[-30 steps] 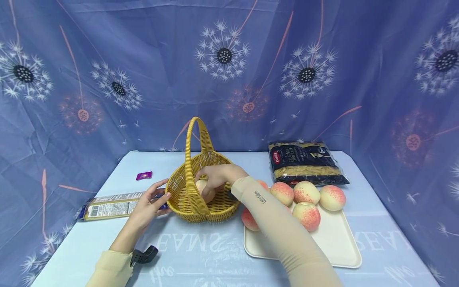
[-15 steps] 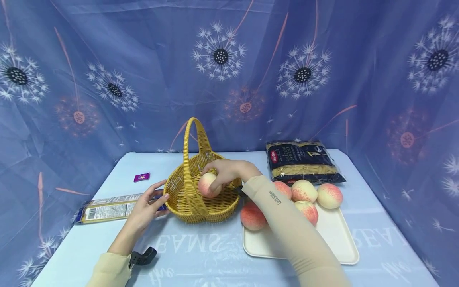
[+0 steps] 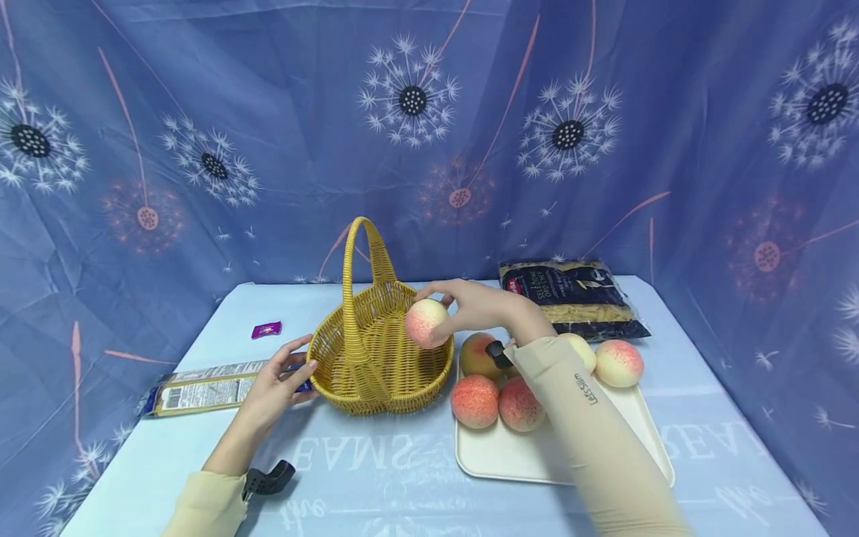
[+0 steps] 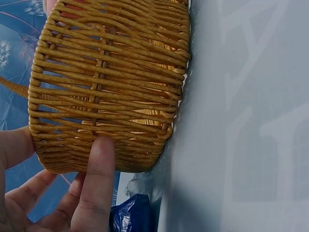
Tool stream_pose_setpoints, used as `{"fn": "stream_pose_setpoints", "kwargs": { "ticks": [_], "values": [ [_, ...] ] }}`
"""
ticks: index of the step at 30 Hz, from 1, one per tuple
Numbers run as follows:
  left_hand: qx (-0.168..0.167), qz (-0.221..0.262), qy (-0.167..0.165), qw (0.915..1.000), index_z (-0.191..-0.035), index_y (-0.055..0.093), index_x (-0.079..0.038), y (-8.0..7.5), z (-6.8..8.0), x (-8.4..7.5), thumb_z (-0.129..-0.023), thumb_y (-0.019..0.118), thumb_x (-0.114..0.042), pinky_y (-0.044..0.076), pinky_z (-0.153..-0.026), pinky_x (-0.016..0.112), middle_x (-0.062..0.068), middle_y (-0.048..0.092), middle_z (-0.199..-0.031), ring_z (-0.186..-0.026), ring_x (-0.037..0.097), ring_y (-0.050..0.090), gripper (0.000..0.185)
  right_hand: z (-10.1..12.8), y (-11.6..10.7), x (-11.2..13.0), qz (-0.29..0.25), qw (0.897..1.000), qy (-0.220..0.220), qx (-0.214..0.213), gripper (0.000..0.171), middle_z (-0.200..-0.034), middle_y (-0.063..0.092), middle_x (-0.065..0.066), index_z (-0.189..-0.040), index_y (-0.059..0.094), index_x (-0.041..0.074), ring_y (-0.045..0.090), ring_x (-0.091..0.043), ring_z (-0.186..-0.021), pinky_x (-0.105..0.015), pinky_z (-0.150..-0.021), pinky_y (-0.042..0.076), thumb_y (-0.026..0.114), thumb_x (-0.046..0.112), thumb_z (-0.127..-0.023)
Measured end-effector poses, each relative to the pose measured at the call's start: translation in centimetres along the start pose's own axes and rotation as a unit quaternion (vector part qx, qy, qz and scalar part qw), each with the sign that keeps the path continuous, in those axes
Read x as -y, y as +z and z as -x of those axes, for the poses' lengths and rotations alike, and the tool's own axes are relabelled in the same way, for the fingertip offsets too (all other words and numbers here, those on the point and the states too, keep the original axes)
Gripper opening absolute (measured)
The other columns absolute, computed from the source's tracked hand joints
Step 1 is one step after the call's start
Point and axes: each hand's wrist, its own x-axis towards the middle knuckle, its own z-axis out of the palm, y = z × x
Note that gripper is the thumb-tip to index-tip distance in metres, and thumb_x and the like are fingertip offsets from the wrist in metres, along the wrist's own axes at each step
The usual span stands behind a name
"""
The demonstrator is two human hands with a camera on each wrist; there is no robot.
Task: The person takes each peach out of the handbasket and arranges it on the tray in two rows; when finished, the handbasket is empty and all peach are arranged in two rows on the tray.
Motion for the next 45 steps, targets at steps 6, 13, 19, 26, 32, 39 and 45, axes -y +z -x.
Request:
{"fn": "stream_pose_setpoints", "kwargs": {
  "ticks": [6, 13, 19, 26, 32, 39, 45],
  "values": [
    [-0.002, -0.003, 0.001, 1.0, -0.164, 0.042, -0.022, -0.1, -0.1, -0.1, -0.111, 0.061, -0.014, 0.071, -0.092, 0.041, 0.022, 0.048, -0.148, -0.119, 0.03, 0.065, 0.057, 3.2, -0.6, -0.9, -0.03, 0.999, 0.009, -0.025, 0.071, -0.143, 0.056, -0.015, -0.155, 0.052, 0.03, 0.073, -0.026, -0.105, -0.043, -0.088, 0.065, 0.086, 0.03, -0.093],
    [-0.002, -0.004, 0.002, 1.0, -0.164, 0.042, -0.021, 0.0, 0.0, -0.1, -0.111, 0.06, -0.013, 0.071, -0.092, 0.041, 0.022, 0.048, -0.147, -0.12, 0.031, 0.065, 0.057, 6.6, -0.4, -2.1, -0.029, 0.998, 0.011, -0.059, 0.067, -0.136, 0.057, -0.018, -0.151, 0.055, 0.025, 0.074, -0.022, -0.1, -0.036, -0.09, 0.063, 0.087, 0.03, -0.092],
    [-0.003, -0.002, 0.002, 1.0, -0.164, 0.042, -0.02, 0.2, 0.0, -0.1, -0.111, 0.061, -0.013, 0.071, -0.092, 0.042, 0.022, 0.048, -0.146, -0.117, 0.028, 0.065, 0.057, 9.5, -0.3, -3.4, -0.032, 0.995, -0.002, -0.095, 0.065, -0.136, 0.061, -0.017, -0.151, 0.056, 0.024, 0.076, -0.022, -0.108, -0.034, -0.095, 0.066, 0.086, 0.028, -0.094],
    [-0.003, -0.006, 0.003, 1.0, -0.164, 0.042, -0.019, 0.3, -0.1, 0.0, -0.11, 0.062, -0.013, 0.071, -0.09, 0.042, 0.023, 0.049, -0.146, -0.115, 0.027, 0.065, 0.057, 13.0, 0.1, -4.7, -0.038, 0.99, 0.003, -0.133, 0.065, -0.138, 0.065, -0.012, -0.15, 0.056, 0.023, 0.075, -0.02, -0.111, -0.03, -0.094, 0.066, 0.087, 0.028, -0.093],
    [-0.001, -0.006, 0.005, 1.0, -0.164, 0.041, -0.019, 0.1, 0.0, 0.0, -0.111, 0.06, -0.013, 0.071, -0.088, 0.036, 0.024, 0.048, -0.148, -0.118, 0.03, 0.065, 0.057, 15.5, 0.7, -5.9, 0.012, 0.983, -0.017, -0.181, 0.066, -0.133, 0.069, -0.005, -0.151, 0.058, 0.022, 0.072, -0.007, -0.11, -0.025, -0.092, 0.066, 0.088, 0.027, -0.092],
    [0.0, -0.006, 0.007, 1.0, -0.164, 0.042, -0.02, 0.0, -0.1, 0.1, -0.111, 0.06, -0.014, 0.071, -0.088, 0.036, 0.024, 0.049, -0.148, -0.118, 0.031, 0.066, 0.056, 18.8, 1.4, -8.1, 0.005, 0.98, 0.022, -0.199, 0.069, -0.13, 0.065, -0.011, -0.154, 0.053, 0.016, 0.072, -0.002, -0.104, -0.022, -0.088, 0.065, 0.086, 0.021, -0.094],
    [0.0, -0.007, 0.006, 1.0, -0.164, 0.042, -0.02, 0.0, -0.1, 0.1, -0.111, 0.06, -0.014, 0.071, -0.088, 0.036, 0.024, 0.049, -0.148, -0.117, 0.029, 0.066, 0.056, 21.3, 2.2, -10.1, 0.005, 0.973, 0.036, -0.228, 0.069, -0.129, 0.065, -0.001, -0.155, 0.053, 0.014, 0.072, -0.003, -0.102, -0.018, -0.083, 0.064, 0.085, 0.015, -0.094]
  ]
}}
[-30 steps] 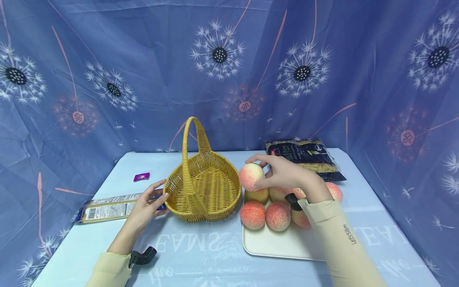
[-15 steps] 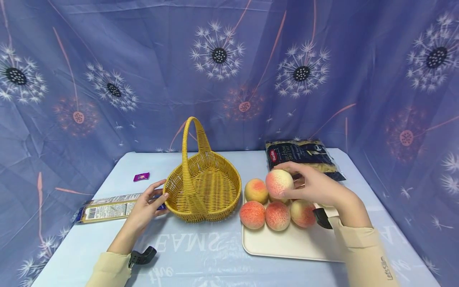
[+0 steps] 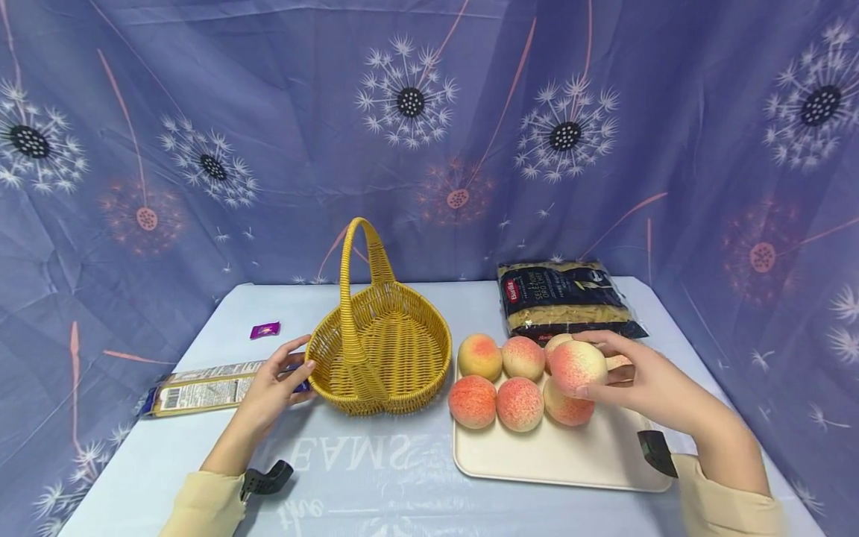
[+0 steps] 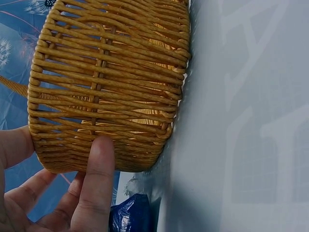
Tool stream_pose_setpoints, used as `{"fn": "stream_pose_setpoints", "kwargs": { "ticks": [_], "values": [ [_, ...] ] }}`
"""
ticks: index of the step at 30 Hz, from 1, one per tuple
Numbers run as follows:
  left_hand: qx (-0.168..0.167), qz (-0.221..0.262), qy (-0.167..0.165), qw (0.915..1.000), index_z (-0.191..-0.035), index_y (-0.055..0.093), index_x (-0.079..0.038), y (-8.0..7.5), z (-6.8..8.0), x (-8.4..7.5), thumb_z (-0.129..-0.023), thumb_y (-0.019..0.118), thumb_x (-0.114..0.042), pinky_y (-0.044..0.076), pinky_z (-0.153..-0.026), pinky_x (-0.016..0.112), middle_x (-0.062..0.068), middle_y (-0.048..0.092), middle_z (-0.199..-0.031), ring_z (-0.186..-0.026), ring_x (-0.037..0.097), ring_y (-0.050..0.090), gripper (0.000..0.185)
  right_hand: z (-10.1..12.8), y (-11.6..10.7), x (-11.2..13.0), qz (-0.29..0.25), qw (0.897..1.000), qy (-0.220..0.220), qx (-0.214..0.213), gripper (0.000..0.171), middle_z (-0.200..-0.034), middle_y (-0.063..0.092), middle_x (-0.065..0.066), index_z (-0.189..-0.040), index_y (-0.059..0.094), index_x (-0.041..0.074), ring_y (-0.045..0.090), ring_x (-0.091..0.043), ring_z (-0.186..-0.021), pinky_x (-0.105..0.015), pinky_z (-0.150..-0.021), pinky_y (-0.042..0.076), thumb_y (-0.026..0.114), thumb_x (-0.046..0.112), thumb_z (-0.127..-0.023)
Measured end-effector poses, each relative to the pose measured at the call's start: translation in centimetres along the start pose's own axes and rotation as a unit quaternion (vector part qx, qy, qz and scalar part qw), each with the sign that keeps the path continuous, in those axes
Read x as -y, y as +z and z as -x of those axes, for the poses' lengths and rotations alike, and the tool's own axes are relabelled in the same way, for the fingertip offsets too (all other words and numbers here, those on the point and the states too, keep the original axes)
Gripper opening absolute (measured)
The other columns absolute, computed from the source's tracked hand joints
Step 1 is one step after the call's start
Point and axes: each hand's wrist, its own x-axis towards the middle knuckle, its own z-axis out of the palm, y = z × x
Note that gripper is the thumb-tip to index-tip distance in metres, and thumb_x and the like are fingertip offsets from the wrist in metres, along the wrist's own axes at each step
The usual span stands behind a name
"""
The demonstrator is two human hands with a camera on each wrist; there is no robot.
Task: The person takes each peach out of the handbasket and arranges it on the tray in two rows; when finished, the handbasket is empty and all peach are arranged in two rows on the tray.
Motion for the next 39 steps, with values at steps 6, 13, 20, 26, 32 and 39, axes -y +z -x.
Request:
{"fn": "stream_pose_setpoints", "kwargs": {
  "ticks": [6, 13, 20, 26, 32, 39],
  "values": [
    [0.001, -0.001, 0.0, 1.0, -0.164, 0.042, -0.019, 0.0, 0.0, -0.1, -0.111, 0.061, -0.014, 0.071, -0.089, 0.037, 0.024, 0.048, -0.149, -0.119, 0.03, 0.065, 0.057, 2.2, 0.0, -1.8, -0.008, 1.0, -0.002, -0.024, 0.071, -0.134, 0.06, 0.027, -0.157, 0.052, 0.013, 0.07, 0.001, -0.102, -0.018, -0.079, 0.064, 0.083, 0.008, -0.094],
    [-0.003, 0.002, -0.003, 1.0, -0.163, 0.043, -0.02, 0.1, 0.0, 0.0, -0.111, 0.061, -0.013, 0.071, -0.089, 0.038, 0.024, 0.048, -0.148, -0.118, 0.03, 0.065, 0.056, 3.9, 0.3, -3.9, -0.022, 0.999, 0.013, -0.045, 0.068, -0.129, 0.057, 0.034, -0.153, 0.053, 0.009, 0.069, 0.005, -0.096, -0.018, -0.072, 0.064, 0.081, 0.0, -0.092],
    [-0.003, -0.001, -0.003, 1.0, -0.164, 0.042, -0.02, 0.1, 0.0, -0.1, -0.111, 0.061, -0.014, 0.071, -0.09, 0.038, 0.024, 0.048, -0.149, -0.12, 0.032, 0.065, 0.057, 5.2, 0.2, -5.3, -0.017, 0.996, 0.076, -0.035, 0.069, -0.126, 0.05, 0.042, -0.158, 0.047, 0.013, 0.07, 0.005, -0.095, -0.021, -0.071, 0.064, 0.079, 0.01, -0.098],
    [-0.003, -0.001, -0.004, 1.0, -0.163, 0.042, -0.02, 0.1, -0.1, -0.1, -0.111, 0.061, -0.014, 0.071, -0.09, 0.04, 0.024, 0.048, -0.149, -0.121, 0.033, 0.064, 0.056, 5.5, 0.6, -6.5, -0.012, 0.996, 0.086, -0.026, 0.066, -0.125, 0.047, 0.046, -0.157, 0.048, 0.011, 0.065, 0.008, -0.098, -0.022, -0.071, 0.063, 0.078, 0.011, -0.098],
    [0.0, -0.003, -0.002, 1.0, -0.164, 0.042, -0.02, 0.1, -0.1, -0.1, -0.111, 0.061, -0.016, 0.071, -0.09, 0.038, 0.024, 0.047, -0.149, -0.124, 0.036, 0.063, 0.056, 5.4, 1.0, -7.2, -0.005, 0.996, 0.085, -0.032, 0.066, -0.123, 0.047, 0.045, -0.155, 0.049, 0.009, 0.064, 0.009, -0.097, -0.023, -0.071, 0.064, 0.08, 0.013, -0.097],
    [0.002, -0.004, 0.001, 1.0, -0.164, 0.042, -0.02, 0.0, -0.1, 0.0, -0.111, 0.061, -0.015, 0.071, -0.09, 0.039, 0.024, 0.048, -0.148, -0.123, 0.035, 0.064, 0.056, 5.3, 1.3, -7.9, -0.011, 0.992, 0.122, -0.005, 0.07, -0.141, 0.06, -0.021, -0.158, 0.043, 0.006, 0.07, -0.001, -0.094, -0.023, -0.072, 0.063, 0.079, 0.018, -0.099]
  ]
}}
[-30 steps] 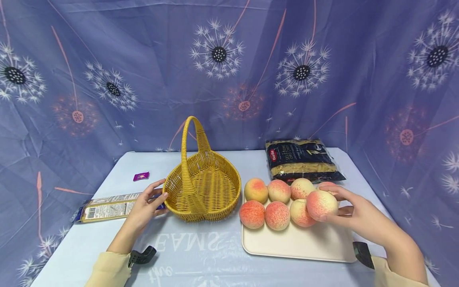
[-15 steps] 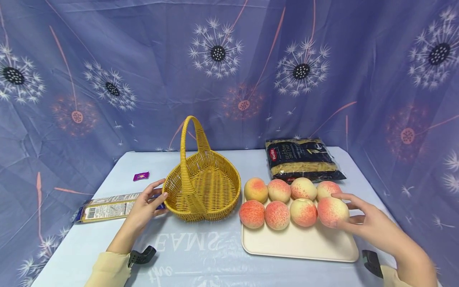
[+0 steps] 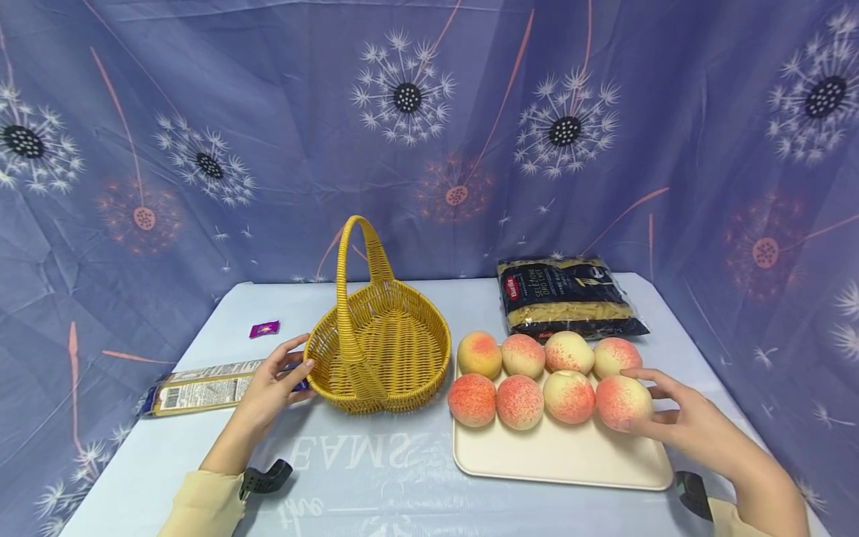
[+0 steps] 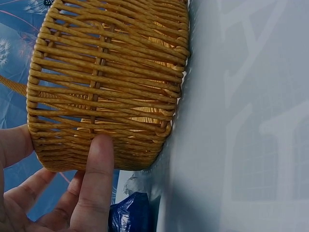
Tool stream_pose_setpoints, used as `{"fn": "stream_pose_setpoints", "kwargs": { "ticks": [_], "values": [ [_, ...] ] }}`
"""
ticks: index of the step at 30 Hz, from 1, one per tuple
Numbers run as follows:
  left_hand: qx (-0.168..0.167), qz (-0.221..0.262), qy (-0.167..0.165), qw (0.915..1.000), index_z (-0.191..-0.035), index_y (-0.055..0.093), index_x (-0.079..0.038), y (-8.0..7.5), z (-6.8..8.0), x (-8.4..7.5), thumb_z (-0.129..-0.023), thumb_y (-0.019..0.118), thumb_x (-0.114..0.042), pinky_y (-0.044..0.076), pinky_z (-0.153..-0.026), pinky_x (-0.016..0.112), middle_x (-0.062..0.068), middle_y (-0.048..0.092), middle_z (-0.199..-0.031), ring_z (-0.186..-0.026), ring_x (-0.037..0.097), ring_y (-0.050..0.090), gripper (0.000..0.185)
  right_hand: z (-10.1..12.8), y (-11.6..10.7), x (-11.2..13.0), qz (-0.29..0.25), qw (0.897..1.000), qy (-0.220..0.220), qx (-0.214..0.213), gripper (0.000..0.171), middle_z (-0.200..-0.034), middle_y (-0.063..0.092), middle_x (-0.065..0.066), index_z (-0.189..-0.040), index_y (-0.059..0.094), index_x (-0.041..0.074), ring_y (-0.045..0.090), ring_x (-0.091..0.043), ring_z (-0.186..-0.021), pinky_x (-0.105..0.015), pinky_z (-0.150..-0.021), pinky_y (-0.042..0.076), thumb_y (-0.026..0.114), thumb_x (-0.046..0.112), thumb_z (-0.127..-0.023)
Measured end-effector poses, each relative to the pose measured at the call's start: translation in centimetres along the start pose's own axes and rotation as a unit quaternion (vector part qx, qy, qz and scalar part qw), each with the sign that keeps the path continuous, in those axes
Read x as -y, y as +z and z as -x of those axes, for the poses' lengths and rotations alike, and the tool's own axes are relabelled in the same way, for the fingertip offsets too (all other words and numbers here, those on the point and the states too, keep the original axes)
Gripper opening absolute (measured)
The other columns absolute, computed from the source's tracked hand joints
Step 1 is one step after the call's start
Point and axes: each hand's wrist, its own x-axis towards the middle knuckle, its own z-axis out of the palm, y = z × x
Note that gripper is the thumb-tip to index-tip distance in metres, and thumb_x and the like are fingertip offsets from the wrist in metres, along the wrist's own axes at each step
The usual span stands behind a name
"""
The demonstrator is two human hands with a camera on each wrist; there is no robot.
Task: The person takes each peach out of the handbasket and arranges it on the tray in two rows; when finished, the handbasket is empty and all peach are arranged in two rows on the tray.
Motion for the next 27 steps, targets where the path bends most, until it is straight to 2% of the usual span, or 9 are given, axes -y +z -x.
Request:
{"fn": "stream_pose_setpoints", "kwargs": {
  "ticks": [1, 2, 10, 15, 17, 19, 21, 24, 27],
  "values": [
    [-0.001, -0.001, 0.0, 1.0, -0.164, 0.042, -0.02, 0.0, 0.0, 0.0, -0.111, 0.061, -0.015, 0.071, -0.09, 0.039, 0.024, 0.048, -0.148, -0.122, 0.035, 0.064, 0.056, 0.0, 0.0, -0.1, 0.003, 1.0, 0.006, 0.004, 0.071, -0.141, 0.056, -0.032, -0.158, 0.042, 0.006, 0.07, -0.004, -0.096, -0.023, -0.073, 0.063, 0.079, 0.019, -0.099],
    [-0.001, -0.001, -0.001, 1.0, -0.164, 0.042, -0.02, -0.1, 0.0, 0.0, -0.111, 0.061, -0.015, 0.071, -0.09, 0.039, 0.024, 0.048, -0.148, -0.122, 0.035, 0.064, 0.056, 0.0, 0.1, -0.2, 0.006, 1.0, 0.009, 0.004, 0.071, -0.143, 0.055, -0.035, -0.158, 0.043, 0.005, 0.069, -0.004, -0.097, -0.023, -0.073, 0.063, 0.079, 0.02, -0.099],
    [0.0, 0.006, -0.003, 1.0, -0.163, 0.042, -0.021, -0.1, 0.2, 0.0, -0.111, 0.061, -0.015, 0.071, -0.089, 0.036, 0.024, 0.048, -0.149, -0.122, 0.033, 0.064, 0.056, -0.2, 0.6, -0.8, 0.006, 1.0, 0.002, -0.008, 0.072, -0.14, 0.057, -0.039, -0.157, 0.044, 0.003, 0.067, 0.006, -0.094, -0.022, -0.073, 0.064, 0.081, 0.019, -0.097],
    [-0.003, 0.005, -0.004, 1.0, -0.164, 0.042, -0.022, -0.2, 0.2, 0.0, -0.111, 0.062, -0.016, 0.071, -0.089, 0.036, 0.024, 0.048, -0.15, -0.122, 0.033, 0.064, 0.057, -0.7, 0.7, -0.9, -0.006, 0.999, -0.023, -0.022, 0.068, -0.131, 0.067, -0.018, -0.156, 0.049, 0.008, 0.068, 0.008, -0.095, -0.021, -0.073, 0.065, 0.081, 0.012, -0.096],
    [-0.004, 0.003, -0.003, 1.0, -0.164, 0.042, -0.021, -0.2, 0.2, 0.0, -0.111, 0.061, -0.016, 0.071, -0.089, 0.036, 0.024, 0.048, -0.15, -0.123, 0.034, 0.064, 0.057, -0.8, 0.7, -0.9, -0.003, 0.999, -0.026, -0.026, 0.068, -0.132, 0.067, -0.016, -0.155, 0.05, 0.009, 0.069, 0.007, -0.096, -0.021, -0.074, 0.065, 0.082, 0.013, -0.095],
    [-0.004, -0.002, -0.002, 1.0, -0.164, 0.042, -0.022, -0.2, 0.1, 0.0, -0.111, 0.061, -0.016, 0.071, -0.09, 0.037, 0.025, 0.049, -0.151, -0.124, 0.035, 0.065, 0.056, -0.8, 0.8, -0.9, 0.009, 0.999, -0.025, -0.029, 0.07, -0.133, 0.067, -0.021, -0.156, 0.049, 0.007, 0.068, 0.008, -0.096, -0.02, -0.073, 0.064, 0.083, 0.015, -0.095],
    [-0.006, -0.009, 0.003, 0.9999, -0.164, 0.042, -0.021, -0.2, 0.2, -0.1, -0.111, 0.061, -0.016, 0.071, -0.09, 0.038, 0.025, 0.05, -0.15, -0.124, 0.036, 0.065, 0.056, -0.9, 0.8, -0.8, 0.021, 0.999, -0.022, -0.027, 0.074, -0.136, 0.063, -0.034, -0.157, 0.045, 0.002, 0.067, 0.009, -0.095, -0.02, -0.073, 0.063, 0.083, 0.017, -0.095],
    [-0.005, -0.028, 0.012, 0.9995, -0.164, 0.042, -0.02, -0.1, 0.3, -0.3, -0.112, 0.06, -0.016, 0.071, -0.091, 0.039, 0.026, 0.05, -0.149, -0.125, 0.04, 0.065, 0.056, -1.0, 0.7, -0.5, 0.042, 0.999, -0.007, -0.023, 0.079, -0.139, 0.058, -0.043, -0.158, 0.04, -0.003, 0.068, 0.006, -0.095, -0.018, -0.073, 0.061, 0.083, 0.02, -0.096],
    [-0.004, -0.067, 0.03, 0.9973, -0.165, 0.04, -0.018, 0.0, 0.6, -0.7, -0.112, 0.059, -0.017, 0.071, -0.089, 0.038, 0.027, 0.051, -0.148, -0.127, 0.043, 0.065, 0.056, -1.1, 0.6, -0.2, 0.061, 0.998, 0.0, -0.03, 0.081, -0.139, 0.058, -0.044, -0.157, 0.04, -0.006, 0.075, -0.014, -0.099, -0.02, -0.073, 0.062, 0.084, 0.023, -0.095]
  ]
}}
